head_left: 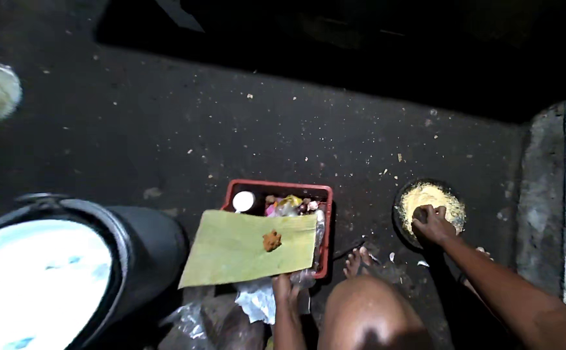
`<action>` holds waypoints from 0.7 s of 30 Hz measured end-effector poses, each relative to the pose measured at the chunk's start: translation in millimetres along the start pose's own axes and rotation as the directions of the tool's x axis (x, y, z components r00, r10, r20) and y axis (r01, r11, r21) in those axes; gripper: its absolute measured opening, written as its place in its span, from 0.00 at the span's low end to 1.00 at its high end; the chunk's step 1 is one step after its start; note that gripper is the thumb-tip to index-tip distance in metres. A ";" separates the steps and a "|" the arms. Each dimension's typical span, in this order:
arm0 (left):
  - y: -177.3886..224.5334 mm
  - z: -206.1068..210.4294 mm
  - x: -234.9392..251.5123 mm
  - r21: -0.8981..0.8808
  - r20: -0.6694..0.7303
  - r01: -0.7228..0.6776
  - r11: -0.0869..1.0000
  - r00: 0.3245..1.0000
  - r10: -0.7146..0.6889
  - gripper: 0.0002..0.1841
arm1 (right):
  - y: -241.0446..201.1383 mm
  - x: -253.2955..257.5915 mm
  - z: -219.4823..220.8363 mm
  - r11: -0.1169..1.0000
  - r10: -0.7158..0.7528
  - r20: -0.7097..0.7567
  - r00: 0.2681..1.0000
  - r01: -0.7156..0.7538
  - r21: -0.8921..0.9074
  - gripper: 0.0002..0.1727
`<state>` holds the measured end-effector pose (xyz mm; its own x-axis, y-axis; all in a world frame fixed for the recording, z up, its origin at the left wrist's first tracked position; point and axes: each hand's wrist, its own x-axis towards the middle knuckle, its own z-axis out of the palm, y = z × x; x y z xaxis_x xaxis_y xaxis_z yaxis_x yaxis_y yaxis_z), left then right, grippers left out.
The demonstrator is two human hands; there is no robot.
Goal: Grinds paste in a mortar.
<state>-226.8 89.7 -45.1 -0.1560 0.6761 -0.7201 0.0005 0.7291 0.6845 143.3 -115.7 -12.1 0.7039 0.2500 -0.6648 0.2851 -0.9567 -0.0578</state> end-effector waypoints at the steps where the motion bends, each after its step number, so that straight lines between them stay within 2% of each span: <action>1: -0.1 -5.6 3.0 -0.014 -0.020 0.001 1.000 1.000 -0.002 0.18 | -0.1 0.3 0.2 1.000 -0.003 0.001 1.000 0.003 -0.002 0.38; 4: -4.9 -22.3 15.5 -0.006 -0.058 0.005 1.000 0.998 -0.005 0.20 | -0.8 1.3 1.1 1.000 -0.002 0.001 1.000 0.002 0.000 0.38; 7: -5.9 -32.1 24.9 0.031 -0.067 0.087 0.996 0.994 -0.085 0.22 | 0.3 3.2 3.6 1.000 -0.002 -0.004 1.000 0.002 0.012 0.37; 10: -1.7 -37.4 26.9 0.131 -0.089 0.131 0.983 0.989 -0.120 0.21 | 2.1 2.7 2.8 0.999 -0.012 0.002 1.000 0.012 0.042 0.38; 13: 22.3 -39.5 -12.4 0.411 -0.058 0.011 0.912 0.998 0.014 0.24 | 5.8 0.2 -0.6 0.997 -0.043 0.025 0.999 0.042 0.063 0.39; 16: 32.0 -59.6 -32.1 0.682 0.065 -0.099 0.724 0.995 0.074 0.25 | 11.3 1.4 -5.4 0.995 -0.098 0.012 0.995 0.098 0.024 0.37; 18: 13.5 -87.0 -18.0 0.746 0.157 -0.159 0.647 0.986 0.062 0.30 | 23.0 1.3 -5.9 0.993 -0.113 0.015 0.994 0.112 0.028 0.36; 21: -42.0 -121.7 46.0 0.718 0.243 -0.332 0.612 0.943 0.226 0.32 | 46.4 -5.6 -8.7 0.981 -0.098 0.056 0.994 0.087 0.173 0.36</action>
